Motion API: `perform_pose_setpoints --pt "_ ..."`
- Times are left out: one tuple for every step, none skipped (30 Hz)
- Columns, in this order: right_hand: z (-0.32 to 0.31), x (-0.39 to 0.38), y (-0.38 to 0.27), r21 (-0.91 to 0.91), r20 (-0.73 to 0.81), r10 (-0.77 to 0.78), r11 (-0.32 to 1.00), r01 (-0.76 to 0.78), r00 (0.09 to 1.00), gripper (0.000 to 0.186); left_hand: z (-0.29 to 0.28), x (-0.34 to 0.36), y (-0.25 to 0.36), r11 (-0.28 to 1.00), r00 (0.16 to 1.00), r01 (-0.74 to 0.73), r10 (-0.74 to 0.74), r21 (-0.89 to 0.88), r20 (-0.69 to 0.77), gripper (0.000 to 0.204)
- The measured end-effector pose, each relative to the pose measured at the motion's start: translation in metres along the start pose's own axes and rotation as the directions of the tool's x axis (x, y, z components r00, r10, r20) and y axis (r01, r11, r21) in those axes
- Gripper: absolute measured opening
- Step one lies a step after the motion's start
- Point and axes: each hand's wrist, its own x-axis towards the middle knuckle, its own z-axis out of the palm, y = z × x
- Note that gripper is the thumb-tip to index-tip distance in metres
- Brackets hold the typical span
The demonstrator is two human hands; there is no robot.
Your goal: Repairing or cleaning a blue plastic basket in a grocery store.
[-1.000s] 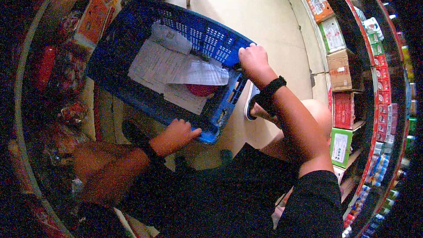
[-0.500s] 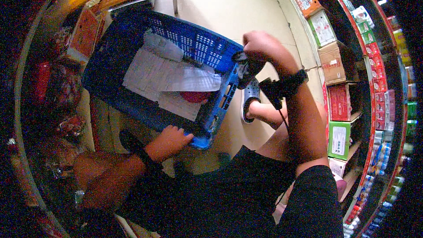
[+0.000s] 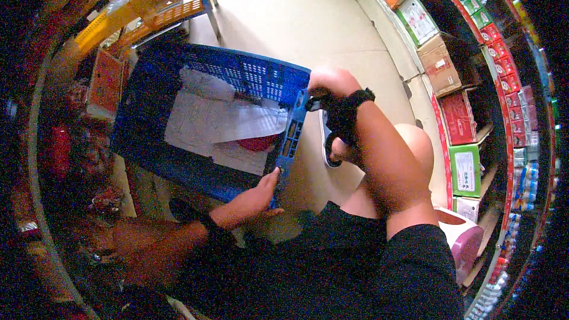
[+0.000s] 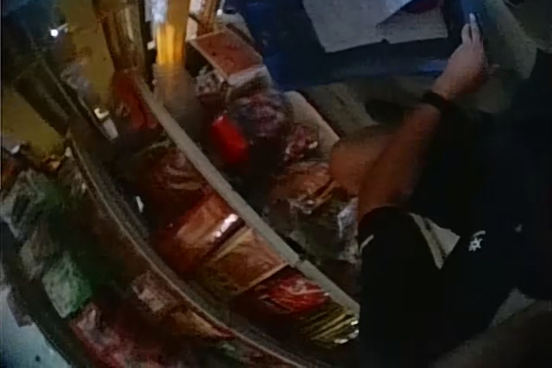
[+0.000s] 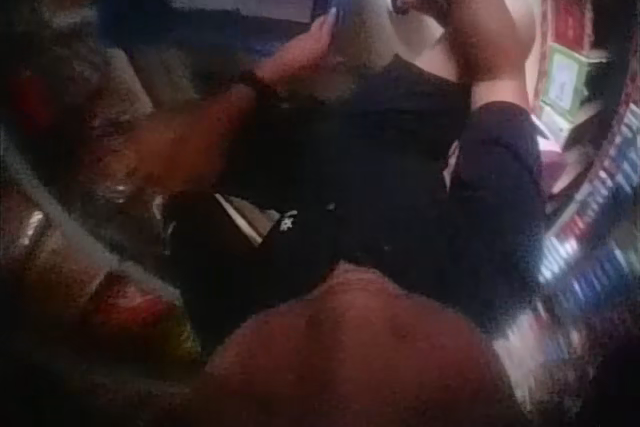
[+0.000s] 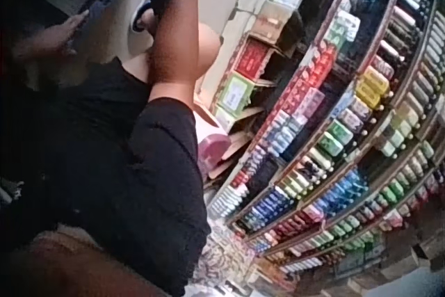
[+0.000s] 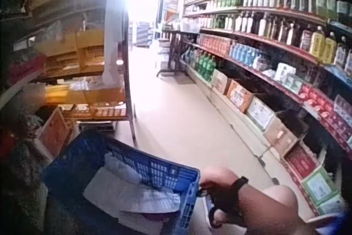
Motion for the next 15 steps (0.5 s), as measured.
perform_pose_setpoints --pt "-0.006 0.031 0.032 -0.492 0.186 0.349 0.842 -0.220 0.919 0.036 0.000 0.005 0.004 1.000 1.000 -0.009 0.009 -0.001 0.005 0.094" --pt "0.003 0.039 0.030 -0.682 0.185 0.440 0.701 -0.207 0.879 0.047 -0.002 0.003 0.006 1.000 1.000 -0.004 0.004 -0.008 0.003 0.094" --pt "0.015 0.035 0.025 -0.733 0.108 0.443 0.640 -0.229 0.890 0.046 -0.003 0.003 0.006 1.000 1.000 -0.002 0.002 -0.020 -0.001 0.095" --pt "0.033 0.039 0.036 -0.676 0.055 0.488 0.660 -0.327 0.871 0.046 -0.004 0.002 0.006 1.000 1.000 0.024 -0.024 -0.006 0.007 0.097" --pt "0.036 0.041 0.034 -0.637 0.079 0.497 0.692 -0.340 0.864 0.049 -0.004 0.001 0.005 0.999 0.999 0.044 -0.044 0.004 0.016 0.100" --pt "0.038 0.043 0.032 -0.595 0.101 0.504 0.721 -0.354 0.858 0.062 -0.005 0.001 0.006 0.998 0.998 0.063 -0.063 0.014 0.025 0.102" --pt "0.039 0.045 0.030 -0.553 0.123 0.512 0.747 -0.370 0.850 0.081 -0.006 0.002 0.007 0.994 0.996 0.081 -0.084 0.068 0.038 0.105" --pt "0.040 0.044 0.019 -0.562 0.111 0.509 0.740 -0.369 0.853 0.081 -0.009 0.002 0.011 0.987 0.993 0.102 -0.109 0.123 0.048 0.108" --pt "0.040 0.042 0.014 -0.571 0.100 0.506 0.734 -0.367 0.857 0.080 -0.010 0.002 0.013 0.976 0.989 0.123 -0.135 0.178 0.056 0.111" --pt "0.040 0.044 0.022 -0.540 0.133 0.498 0.761 -0.359 0.857 0.081 -0.008 0.003 0.013 0.973 0.990 0.125 -0.136 0.196 0.042 0.113" --pt "0.040 0.046 0.029 -0.509 0.162 0.490 0.785 -0.353 0.857 0.081 -0.005 0.004 0.013 0.968 0.990 0.127 -0.136 0.215 0.026 0.114" --pt "0.042 0.046 0.038 -0.557 0.136 0.458 0.769 -0.314 0.879 0.082 -0.004 0.008 0.015 0.963 0.991 0.125 -0.131 0.238 0.012 0.116" --pt "0.041 0.045 0.048 -0.604 0.112 0.423 0.747 -0.276 0.899 0.084 -0.003 0.012 0.016 0.968 0.990 0.133 -0.142 0.212 0.025 0.116" --pt "0.040 0.043 0.048 -0.527 0.121 0.412 0.798 -0.293 0.903 0.090 -0.003 0.013 0.016 0.970 0.986 0.152 -0.162 0.191 0.039 0.116" --pt "0.040 0.042 0.047 -0.515 0.111 0.418 0.800 -0.308 0.902 0.087 -0.003 0.015 0.016 0.971 0.982 0.171 -0.182 0.170 0.054 0.116"
